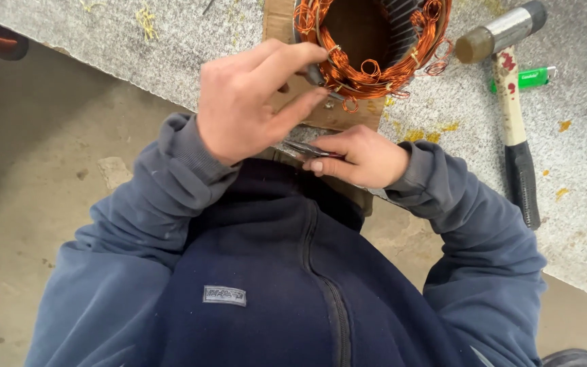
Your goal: The person uses pliers to trim and adjust copper wire loops on a motor stator. They repeatedly cut excess wire and bend the loops into place on the stator core, working methodically around the component.
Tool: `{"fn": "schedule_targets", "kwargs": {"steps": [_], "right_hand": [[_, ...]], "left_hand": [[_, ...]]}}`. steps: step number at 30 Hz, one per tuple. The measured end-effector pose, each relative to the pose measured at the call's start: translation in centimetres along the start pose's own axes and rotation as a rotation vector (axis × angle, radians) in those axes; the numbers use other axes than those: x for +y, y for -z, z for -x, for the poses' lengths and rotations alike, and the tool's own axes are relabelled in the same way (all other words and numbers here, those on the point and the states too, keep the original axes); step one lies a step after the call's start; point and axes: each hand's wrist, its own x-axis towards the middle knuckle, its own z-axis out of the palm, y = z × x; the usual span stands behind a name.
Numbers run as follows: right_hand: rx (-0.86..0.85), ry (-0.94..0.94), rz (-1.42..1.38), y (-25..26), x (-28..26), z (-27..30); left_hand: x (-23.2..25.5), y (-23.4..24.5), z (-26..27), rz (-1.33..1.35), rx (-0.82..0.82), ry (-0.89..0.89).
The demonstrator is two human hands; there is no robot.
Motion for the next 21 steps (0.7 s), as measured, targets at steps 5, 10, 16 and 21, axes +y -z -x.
{"fn": "schedule_targets", "kwargs": {"steps": [5, 10, 16, 21], "right_hand": [[-0.006, -0.031, 0.021, 0.0, -0.2, -0.1], [-0.014, -0.023, 0.011, 0.0, 0.0, -0.1], [-0.015, -0.015, 0.014, 0.1, -0.1, -0.1], [0.003, 0.0, 0.005, 0.2, -0.2, -0.1]], "left_hand": [[0.2, -1.1, 0.3, 0.127, -0.006, 0.038], [0.0, -2.2, 1.1, 0.126, 0.05, 0.054], [0.2, -2.1, 0.9, 0.35, 0.045, 0.241], [0.3, -0.2, -1.0, 0.068, 0.042, -0.107]]}}
